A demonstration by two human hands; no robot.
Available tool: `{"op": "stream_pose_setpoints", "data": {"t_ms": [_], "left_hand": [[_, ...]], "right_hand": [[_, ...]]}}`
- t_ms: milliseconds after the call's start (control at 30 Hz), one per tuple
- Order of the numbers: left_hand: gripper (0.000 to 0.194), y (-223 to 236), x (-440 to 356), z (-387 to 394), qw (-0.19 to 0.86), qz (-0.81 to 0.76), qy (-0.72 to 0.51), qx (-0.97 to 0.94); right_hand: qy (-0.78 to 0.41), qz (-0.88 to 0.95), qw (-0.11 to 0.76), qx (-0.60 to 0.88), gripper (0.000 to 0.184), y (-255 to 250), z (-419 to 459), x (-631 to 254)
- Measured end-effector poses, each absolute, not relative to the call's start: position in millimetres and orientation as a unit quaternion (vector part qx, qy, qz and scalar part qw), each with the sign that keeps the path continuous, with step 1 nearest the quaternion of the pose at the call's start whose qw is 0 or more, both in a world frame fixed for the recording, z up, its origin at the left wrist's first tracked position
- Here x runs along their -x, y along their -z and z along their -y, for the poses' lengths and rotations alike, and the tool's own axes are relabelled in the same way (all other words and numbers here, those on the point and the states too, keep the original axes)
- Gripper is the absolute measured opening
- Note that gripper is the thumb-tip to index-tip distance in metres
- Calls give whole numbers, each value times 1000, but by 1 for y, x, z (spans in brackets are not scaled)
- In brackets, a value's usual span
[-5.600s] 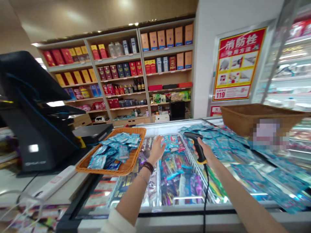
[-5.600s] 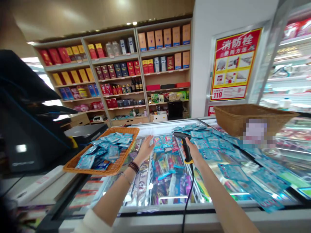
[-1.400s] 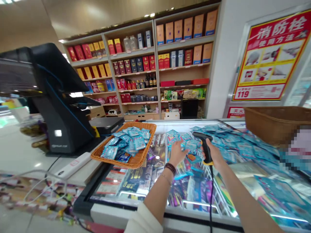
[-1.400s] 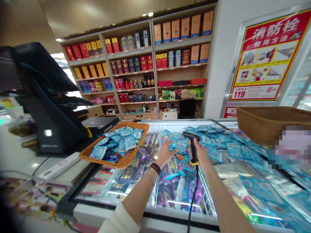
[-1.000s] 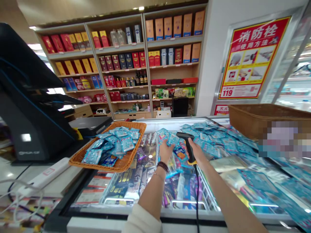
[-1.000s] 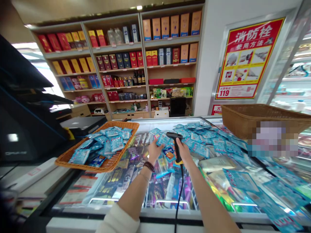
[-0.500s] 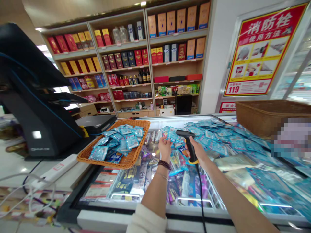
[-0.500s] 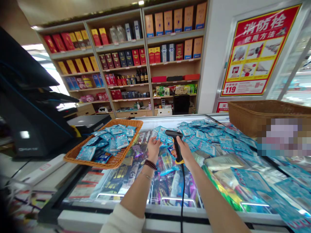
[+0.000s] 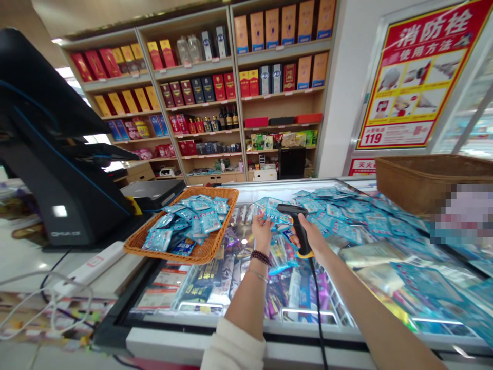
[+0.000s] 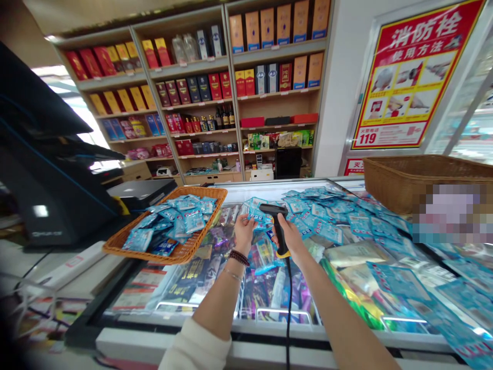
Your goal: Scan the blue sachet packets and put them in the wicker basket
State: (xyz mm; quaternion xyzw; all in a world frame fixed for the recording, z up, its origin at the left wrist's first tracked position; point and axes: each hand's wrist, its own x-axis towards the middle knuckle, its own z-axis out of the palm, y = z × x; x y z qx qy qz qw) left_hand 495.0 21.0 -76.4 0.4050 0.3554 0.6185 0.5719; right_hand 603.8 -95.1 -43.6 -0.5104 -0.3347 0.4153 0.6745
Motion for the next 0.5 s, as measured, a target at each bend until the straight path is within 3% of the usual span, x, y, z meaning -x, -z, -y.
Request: {"op": "stream_pose_setpoints", "data": {"t_ms": [500], "left_hand": [[37, 71, -493, -17, 584, -380, -589, -410]], "right_hand": [[-420, 341, 673, 504, 66, 35, 97, -600]]}}
